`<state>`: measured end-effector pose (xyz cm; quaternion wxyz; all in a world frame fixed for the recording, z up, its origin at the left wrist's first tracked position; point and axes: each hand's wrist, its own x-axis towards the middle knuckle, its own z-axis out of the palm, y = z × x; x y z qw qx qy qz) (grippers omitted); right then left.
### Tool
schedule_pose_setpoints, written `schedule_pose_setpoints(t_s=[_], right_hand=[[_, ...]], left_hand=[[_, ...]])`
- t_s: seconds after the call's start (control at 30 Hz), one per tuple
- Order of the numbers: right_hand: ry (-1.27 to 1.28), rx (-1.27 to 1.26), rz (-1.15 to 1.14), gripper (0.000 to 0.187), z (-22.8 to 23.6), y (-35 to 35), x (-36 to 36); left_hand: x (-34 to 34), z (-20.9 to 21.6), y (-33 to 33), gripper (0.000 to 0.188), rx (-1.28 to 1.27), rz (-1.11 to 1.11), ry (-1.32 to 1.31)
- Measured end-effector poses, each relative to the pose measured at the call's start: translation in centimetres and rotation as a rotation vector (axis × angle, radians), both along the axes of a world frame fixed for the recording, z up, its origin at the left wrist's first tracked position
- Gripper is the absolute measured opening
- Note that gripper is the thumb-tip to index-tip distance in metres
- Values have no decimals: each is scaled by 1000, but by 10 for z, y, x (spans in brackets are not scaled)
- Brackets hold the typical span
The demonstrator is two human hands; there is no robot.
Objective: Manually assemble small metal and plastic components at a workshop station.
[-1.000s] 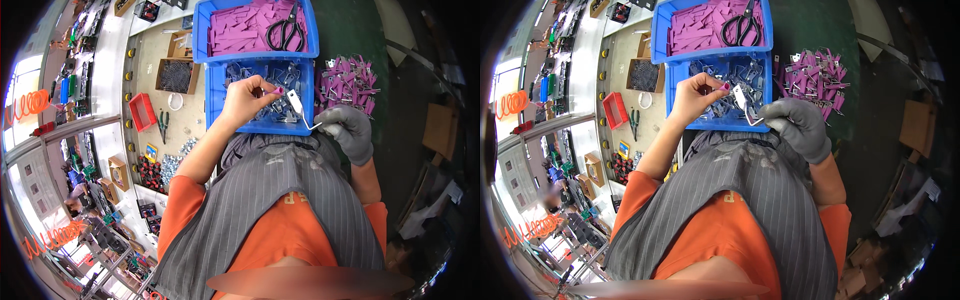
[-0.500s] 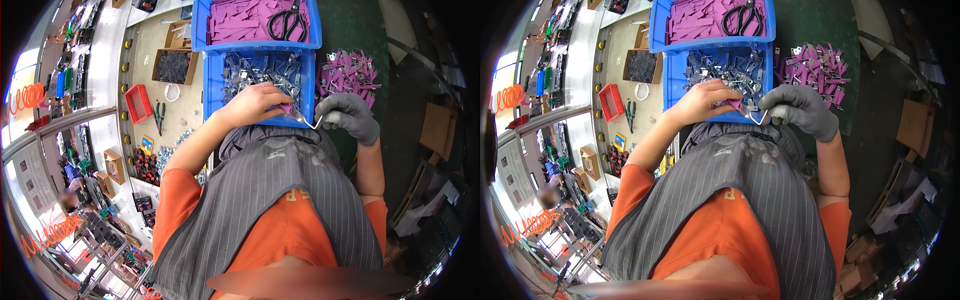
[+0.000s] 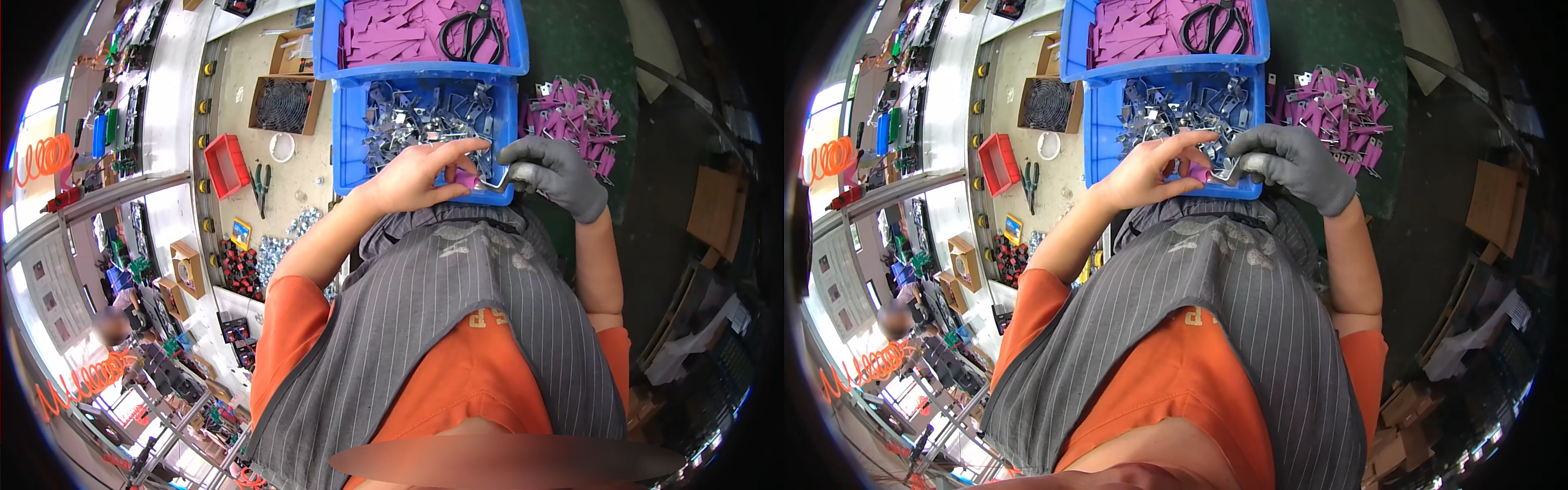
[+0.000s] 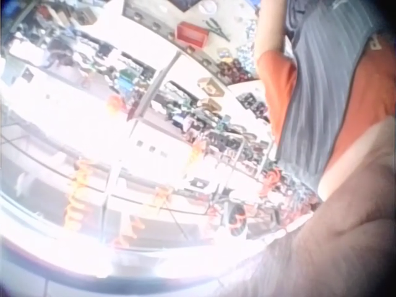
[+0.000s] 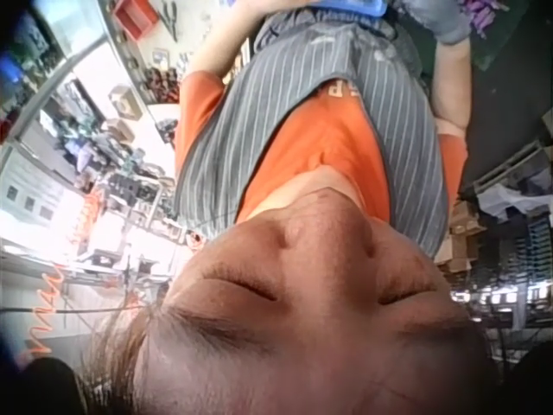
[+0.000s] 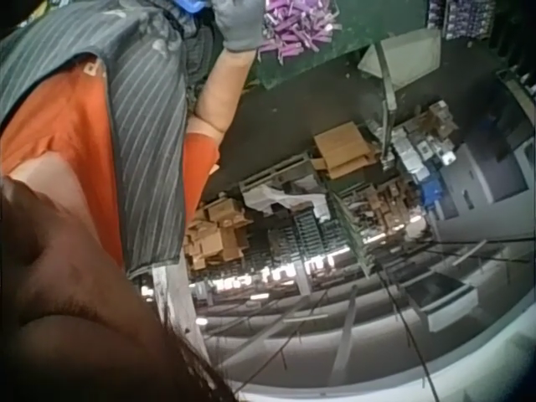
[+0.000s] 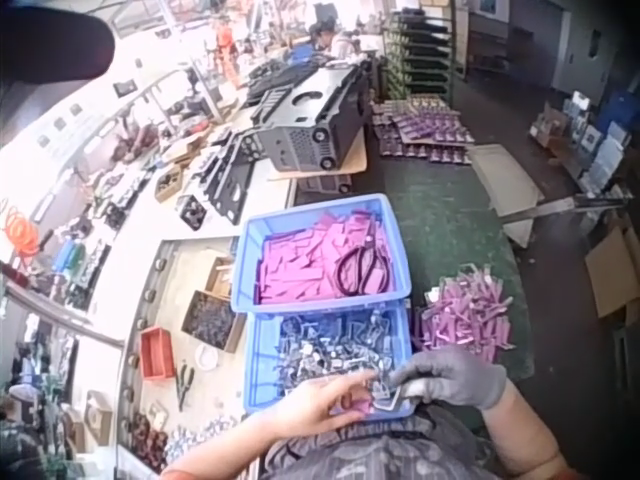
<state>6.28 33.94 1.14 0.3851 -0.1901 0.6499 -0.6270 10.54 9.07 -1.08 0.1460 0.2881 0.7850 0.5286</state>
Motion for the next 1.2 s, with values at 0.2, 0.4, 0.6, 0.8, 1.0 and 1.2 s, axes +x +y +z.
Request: schedule_pose_setpoints(t_s=[0.2, 0.4, 0.6, 0.8, 1.0, 1.2], right_hand=[[132, 11, 22, 25, -22, -12, 2], [147, 87, 63, 23, -25, -13, 3], [572, 269, -458, 20, -49, 48, -3], [899, 746, -767, 23, -87, 119, -16], [870, 699, -808, 25, -59, 62, -7], [781, 361, -582, 21, -74, 7, 1]], left_hand=[[4, 7, 8, 66, -66, 9, 8], [13, 12, 22, 64, -211, 85, 261], [-2, -8, -11, 49, -338, 474, 348], [-18, -73, -62, 19, -810, 315, 190], [-24, -101, -33, 23, -980, 38, 288], [-39, -108, -4, 16, -1225, -187, 163]])
